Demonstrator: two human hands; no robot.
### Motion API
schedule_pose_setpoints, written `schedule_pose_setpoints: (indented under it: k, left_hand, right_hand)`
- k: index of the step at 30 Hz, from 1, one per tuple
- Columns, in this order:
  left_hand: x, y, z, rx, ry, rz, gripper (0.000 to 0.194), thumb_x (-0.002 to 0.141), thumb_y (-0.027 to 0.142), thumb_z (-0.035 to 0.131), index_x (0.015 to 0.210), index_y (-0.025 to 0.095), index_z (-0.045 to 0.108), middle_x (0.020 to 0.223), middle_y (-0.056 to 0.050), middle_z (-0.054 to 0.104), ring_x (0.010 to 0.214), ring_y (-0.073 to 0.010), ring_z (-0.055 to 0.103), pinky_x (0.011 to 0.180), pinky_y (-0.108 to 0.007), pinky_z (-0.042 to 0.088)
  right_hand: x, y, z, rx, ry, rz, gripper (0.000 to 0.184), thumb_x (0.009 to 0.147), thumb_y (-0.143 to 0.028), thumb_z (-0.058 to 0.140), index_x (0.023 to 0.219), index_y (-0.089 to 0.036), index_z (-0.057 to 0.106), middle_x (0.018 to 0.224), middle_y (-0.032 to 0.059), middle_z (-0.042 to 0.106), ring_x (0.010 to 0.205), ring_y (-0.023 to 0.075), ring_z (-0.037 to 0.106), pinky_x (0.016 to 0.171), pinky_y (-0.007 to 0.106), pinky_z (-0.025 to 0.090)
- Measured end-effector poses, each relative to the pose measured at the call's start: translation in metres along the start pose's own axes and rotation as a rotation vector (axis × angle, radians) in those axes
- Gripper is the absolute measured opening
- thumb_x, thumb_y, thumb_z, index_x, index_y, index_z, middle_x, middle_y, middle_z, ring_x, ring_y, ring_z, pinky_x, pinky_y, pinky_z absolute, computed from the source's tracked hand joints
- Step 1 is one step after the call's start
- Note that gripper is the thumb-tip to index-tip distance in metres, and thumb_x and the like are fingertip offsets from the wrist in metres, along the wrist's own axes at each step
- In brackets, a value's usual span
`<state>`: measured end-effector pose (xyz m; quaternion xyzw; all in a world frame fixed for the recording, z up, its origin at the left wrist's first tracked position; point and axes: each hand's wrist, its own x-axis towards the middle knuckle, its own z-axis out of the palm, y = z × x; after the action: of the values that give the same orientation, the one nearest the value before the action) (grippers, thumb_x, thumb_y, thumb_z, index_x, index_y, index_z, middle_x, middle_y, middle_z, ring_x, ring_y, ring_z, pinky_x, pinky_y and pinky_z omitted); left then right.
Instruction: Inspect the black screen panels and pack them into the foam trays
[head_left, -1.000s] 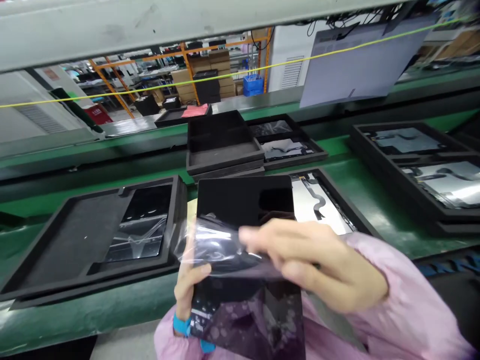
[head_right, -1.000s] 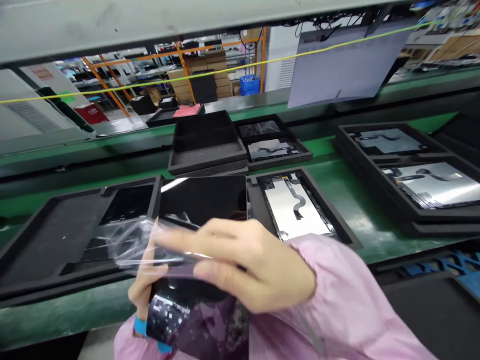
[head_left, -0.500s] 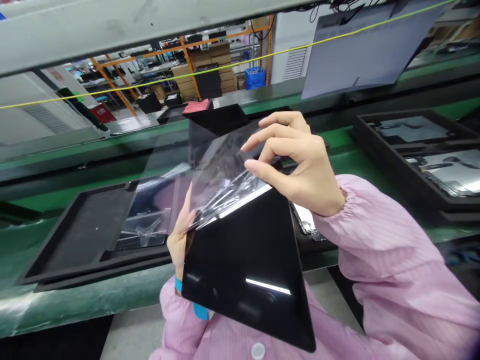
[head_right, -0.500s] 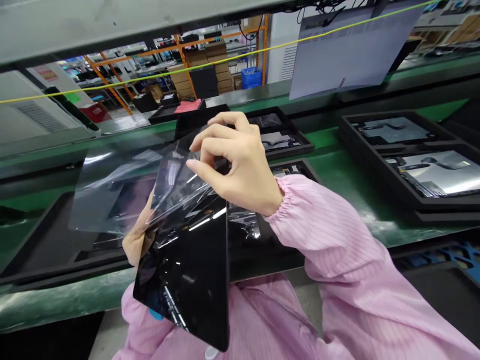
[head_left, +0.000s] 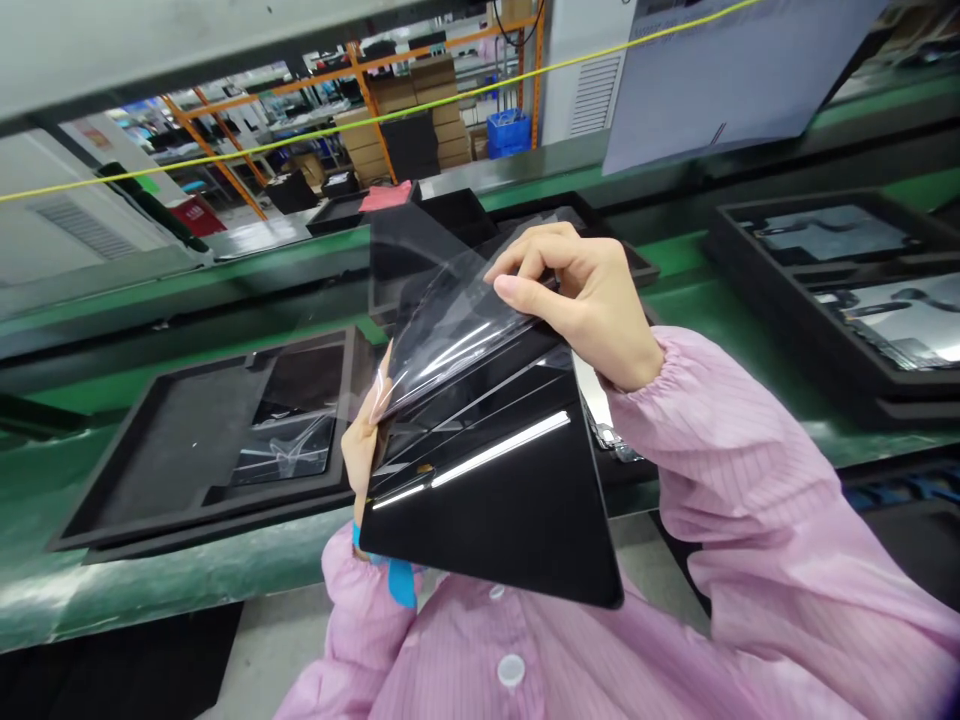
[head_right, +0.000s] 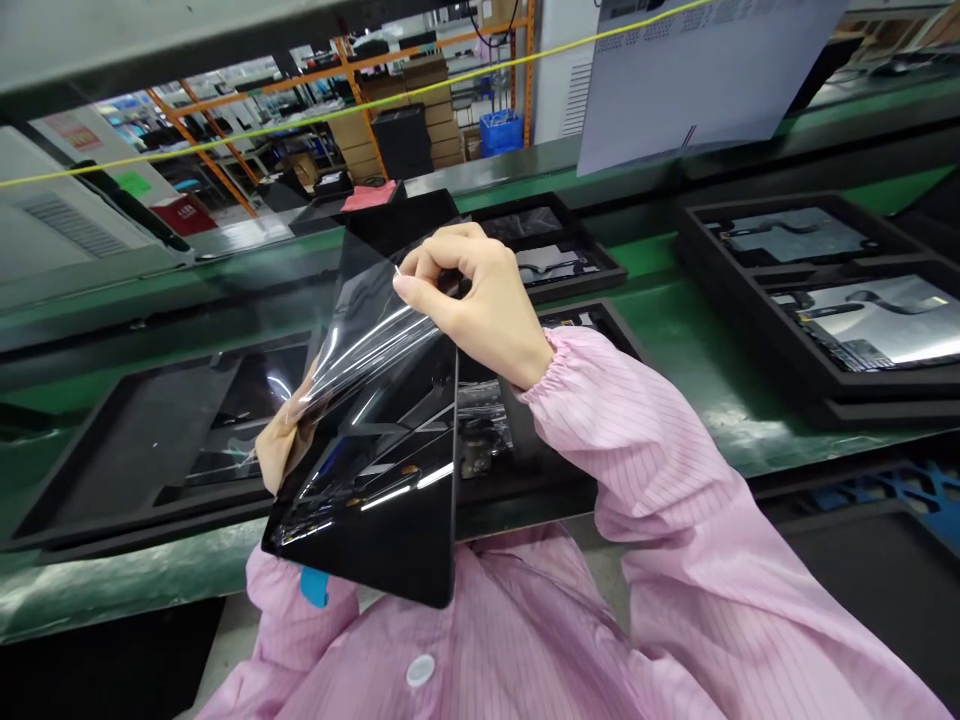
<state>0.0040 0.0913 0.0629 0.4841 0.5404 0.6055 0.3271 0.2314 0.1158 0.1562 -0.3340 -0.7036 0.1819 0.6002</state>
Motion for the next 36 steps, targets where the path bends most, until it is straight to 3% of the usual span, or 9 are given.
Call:
schedule_pose_setpoints:
  k: [6, 12, 17, 22, 25, 29, 36]
  left_hand:
    - [0.009, -0.012, 0.001, 0.089, -0.004, 0.025, 0.021, 0.073, 0.035, 0.063, 0.088, 0.023, 0.071, 0.105, -0.001, 0.071, 0.111, -0.0263, 0.061, 0.109, -0.044, 0.037]
    - [0.005, -0.008, 0.006, 0.056, -0.213, 0.226, 0.030, 0.084, 0.030, 0.053, 0.110, 0.025, 0.066, 0.131, 0.003, 0.058, 0.127, -0.0200, 0.048, 0.112, -0.033, 0.033]
    - [-0.004, -0.001, 0.009, 0.057, -0.154, 0.266, 0.023, 0.082, 0.026, 0.055, 0.101, 0.024, 0.069, 0.126, 0.003, 0.062, 0.124, -0.0206, 0.052, 0.113, -0.035, 0.034]
    - [-0.027, 0.036, 0.019, 0.093, -0.097, 0.216, 0.033, 0.088, 0.025, 0.052, 0.119, 0.029, 0.060, 0.136, 0.009, 0.053, 0.133, -0.0154, 0.040, 0.117, -0.032, 0.024]
    - [-0.034, 0.051, 0.029, 0.024, -0.078, 0.138, 0.039, 0.089, 0.023, 0.048, 0.128, 0.027, 0.054, 0.141, 0.009, 0.047, 0.136, -0.0142, 0.034, 0.115, -0.029, 0.028]
    - [-0.034, 0.053, 0.035, -0.121, -0.118, 0.058, 0.041, 0.088, 0.024, 0.047, 0.129, 0.029, 0.050, 0.145, 0.011, 0.042, 0.139, -0.0145, 0.029, 0.113, -0.030, 0.030]
    - [-0.031, 0.061, 0.035, -0.342, -0.248, -0.114, 0.047, 0.091, 0.022, 0.040, 0.138, 0.025, 0.036, 0.152, 0.008, 0.029, 0.141, -0.0123, 0.025, 0.112, -0.026, 0.027]
  right_hand:
    - [0.000, 0.010, -0.001, 0.051, -0.012, 0.045, 0.027, 0.074, -0.014, 0.063, 0.052, -0.016, 0.048, 0.073, 0.0005, 0.065, 0.080, 0.0155, 0.055, 0.076, 0.032, 0.041]
    - [-0.001, 0.014, -0.001, 0.060, -0.012, 0.068, 0.026, 0.074, -0.014, 0.063, 0.052, -0.017, 0.049, 0.073, 0.0006, 0.065, 0.080, 0.0155, 0.055, 0.078, 0.032, 0.040]
    - [-0.002, 0.021, -0.002, 0.118, -0.010, 0.091, 0.025, 0.073, -0.015, 0.063, 0.052, -0.016, 0.050, 0.072, 0.0016, 0.063, 0.077, 0.0147, 0.057, 0.076, 0.031, 0.041]
    - [-0.003, 0.037, -0.006, 0.267, -0.041, 0.033, 0.026, 0.075, -0.015, 0.062, 0.051, -0.017, 0.051, 0.071, 0.0017, 0.063, 0.076, 0.0123, 0.057, 0.074, 0.028, 0.042]
    - [-0.003, 0.046, -0.008, 0.330, -0.047, 0.012, 0.023, 0.075, -0.013, 0.062, 0.053, -0.017, 0.055, 0.075, 0.0024, 0.065, 0.076, 0.0113, 0.058, 0.074, 0.027, 0.041]
    - [-0.002, 0.050, -0.007, 0.356, -0.021, -0.004, 0.022, 0.074, -0.015, 0.066, 0.055, -0.016, 0.056, 0.075, 0.0013, 0.066, 0.075, 0.0105, 0.058, 0.073, 0.027, 0.041]
    - [-0.002, 0.048, -0.003, 0.320, -0.055, -0.005, 0.031, 0.073, -0.026, 0.071, 0.054, -0.016, 0.049, 0.067, -0.0036, 0.059, 0.076, 0.0087, 0.057, 0.087, 0.030, 0.040]
